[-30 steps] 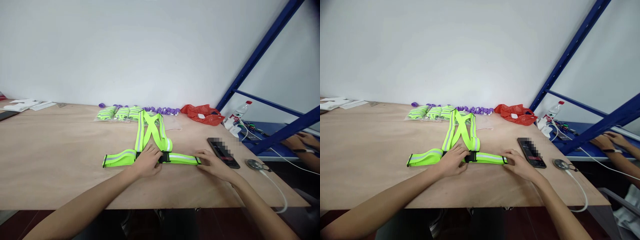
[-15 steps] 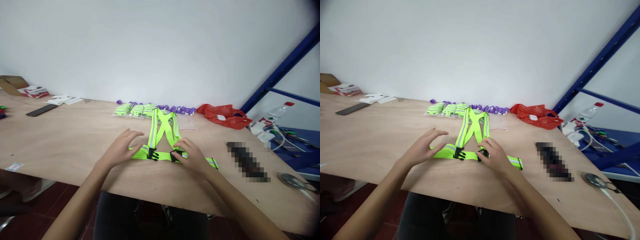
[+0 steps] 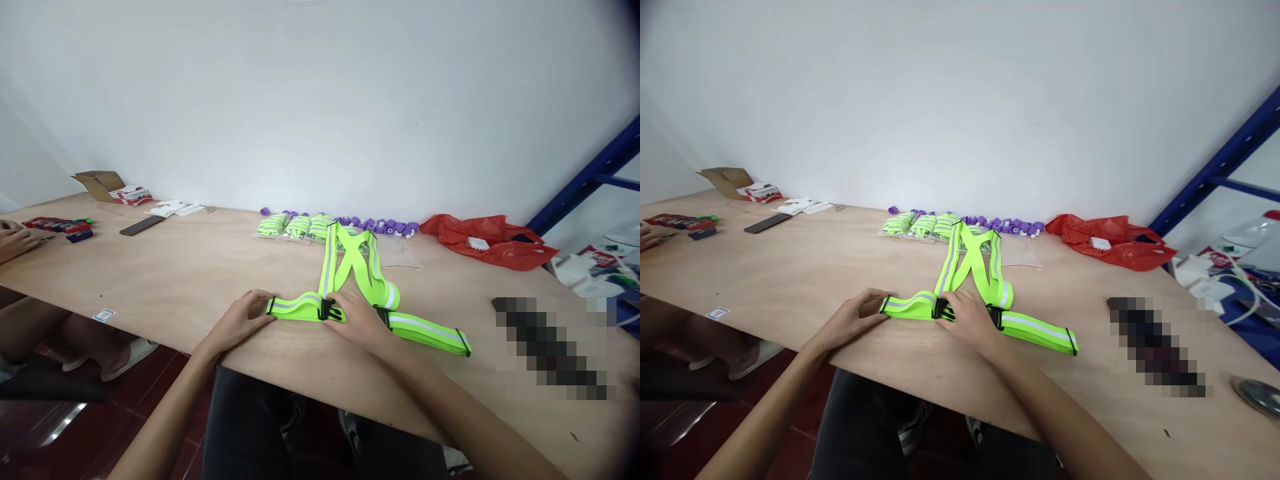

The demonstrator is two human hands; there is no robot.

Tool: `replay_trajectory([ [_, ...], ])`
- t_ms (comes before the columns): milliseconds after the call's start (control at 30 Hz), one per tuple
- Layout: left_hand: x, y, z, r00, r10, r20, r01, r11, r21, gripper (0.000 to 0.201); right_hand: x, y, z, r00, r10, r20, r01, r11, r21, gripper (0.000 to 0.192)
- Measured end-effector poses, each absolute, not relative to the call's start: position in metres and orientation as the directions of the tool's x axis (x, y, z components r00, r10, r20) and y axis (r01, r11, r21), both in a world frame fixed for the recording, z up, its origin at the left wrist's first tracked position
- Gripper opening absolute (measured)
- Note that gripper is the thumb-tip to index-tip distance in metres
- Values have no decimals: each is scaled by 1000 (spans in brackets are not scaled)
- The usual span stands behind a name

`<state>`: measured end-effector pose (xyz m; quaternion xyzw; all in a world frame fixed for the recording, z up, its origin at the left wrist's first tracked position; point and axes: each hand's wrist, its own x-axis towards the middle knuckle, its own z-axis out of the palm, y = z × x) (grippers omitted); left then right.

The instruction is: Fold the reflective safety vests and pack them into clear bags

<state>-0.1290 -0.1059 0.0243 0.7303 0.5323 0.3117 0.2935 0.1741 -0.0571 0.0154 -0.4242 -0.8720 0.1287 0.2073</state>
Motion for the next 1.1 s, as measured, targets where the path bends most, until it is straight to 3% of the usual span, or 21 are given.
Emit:
replay_trajectory([
  [267,-129,-107,31,194,970,144,486,-222,845,42,186,-55,14,-521,769,370,571,636,-519,39],
  [500,-144,-106,49,295,948,119,672,-295,679,42,195,-55,6,-612,716,337,561,693,-453,34],
  [767,-146,-95,50,435,898,63,767,-406,497,45,197,-55,-2,-632,703,326,566,706,-426,35],
  [1000,-149,-84,45,464,885,36,750,-413,517,41,199,-56,-3,-627,692,356,566,720,-402,35],
  [1100,-143,-87,47,433,900,37,771,-392,502,57,198,-56,-4,-630,691,354,576,722,-383,36],
])
